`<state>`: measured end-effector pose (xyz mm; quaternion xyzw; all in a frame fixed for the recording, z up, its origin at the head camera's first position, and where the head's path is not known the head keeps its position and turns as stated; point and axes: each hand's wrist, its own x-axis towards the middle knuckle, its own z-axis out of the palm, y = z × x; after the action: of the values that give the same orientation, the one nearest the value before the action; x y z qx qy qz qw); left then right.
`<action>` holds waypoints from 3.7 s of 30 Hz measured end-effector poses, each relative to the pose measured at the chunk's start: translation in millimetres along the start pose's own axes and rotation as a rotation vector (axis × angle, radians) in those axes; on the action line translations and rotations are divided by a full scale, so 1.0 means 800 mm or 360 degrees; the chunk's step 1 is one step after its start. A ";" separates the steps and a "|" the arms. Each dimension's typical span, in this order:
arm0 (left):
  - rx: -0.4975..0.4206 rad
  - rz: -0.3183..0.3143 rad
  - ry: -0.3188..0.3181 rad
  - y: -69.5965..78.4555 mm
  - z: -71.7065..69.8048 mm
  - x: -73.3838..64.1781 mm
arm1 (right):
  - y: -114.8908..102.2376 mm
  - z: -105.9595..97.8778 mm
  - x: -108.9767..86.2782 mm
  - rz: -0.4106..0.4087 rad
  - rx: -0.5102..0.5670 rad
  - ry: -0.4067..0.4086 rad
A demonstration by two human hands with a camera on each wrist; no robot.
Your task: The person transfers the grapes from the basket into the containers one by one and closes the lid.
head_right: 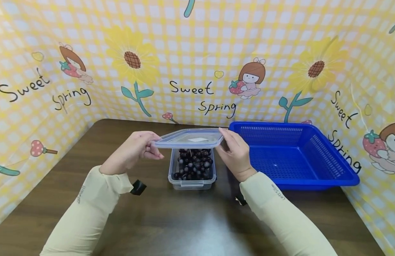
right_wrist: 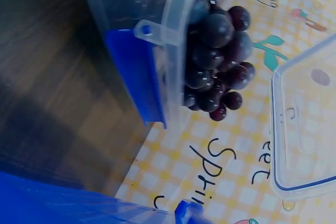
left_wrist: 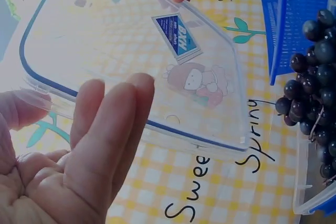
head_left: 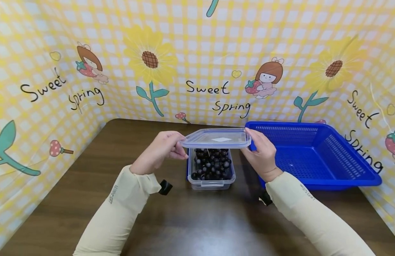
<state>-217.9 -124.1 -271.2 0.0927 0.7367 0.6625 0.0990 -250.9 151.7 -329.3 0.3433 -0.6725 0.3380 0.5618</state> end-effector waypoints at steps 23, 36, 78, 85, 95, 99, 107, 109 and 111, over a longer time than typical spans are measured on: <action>0.0075 0.1272 0.0451 -0.071 0.021 0.070 | -0.005 0.009 0.021 0.0600 0.0179 0.0015; 0.0154 0.0815 0.0679 -0.051 0.022 0.076 | -0.002 0.024 0.041 0.1534 0.0226 -0.0219; 0.0671 -0.0295 0.0312 -0.096 0.022 0.092 | 0.005 0.051 -0.015 0.1973 0.0167 -0.1465; 0.0687 -0.0323 0.0270 -0.100 0.022 0.097 | 0.009 0.051 -0.018 0.1969 0.0138 -0.1597; 0.0706 -0.0447 0.0241 -0.111 0.018 0.102 | 0.012 0.058 -0.025 0.1838 0.0074 -0.1678; 0.0703 -0.0451 0.0218 -0.112 0.018 0.105 | 0.014 0.055 -0.026 0.1772 0.0034 -0.1722; 0.0769 -0.0509 0.0194 -0.113 0.016 0.107 | 0.011 0.057 -0.026 0.1476 -0.0122 -0.1807; 0.0793 -0.0517 0.0201 -0.116 0.014 0.109 | 0.011 0.058 -0.026 0.1509 -0.0133 -0.1825; 0.0813 -0.0513 0.0207 -0.117 0.014 0.110 | 0.010 0.060 -0.026 0.1547 -0.0148 -0.1844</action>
<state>-299.9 -99.8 -367.6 -0.0461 0.8894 0.4361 0.1289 -279.8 117.0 -356.9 0.1068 -0.9494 0.2844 -0.0798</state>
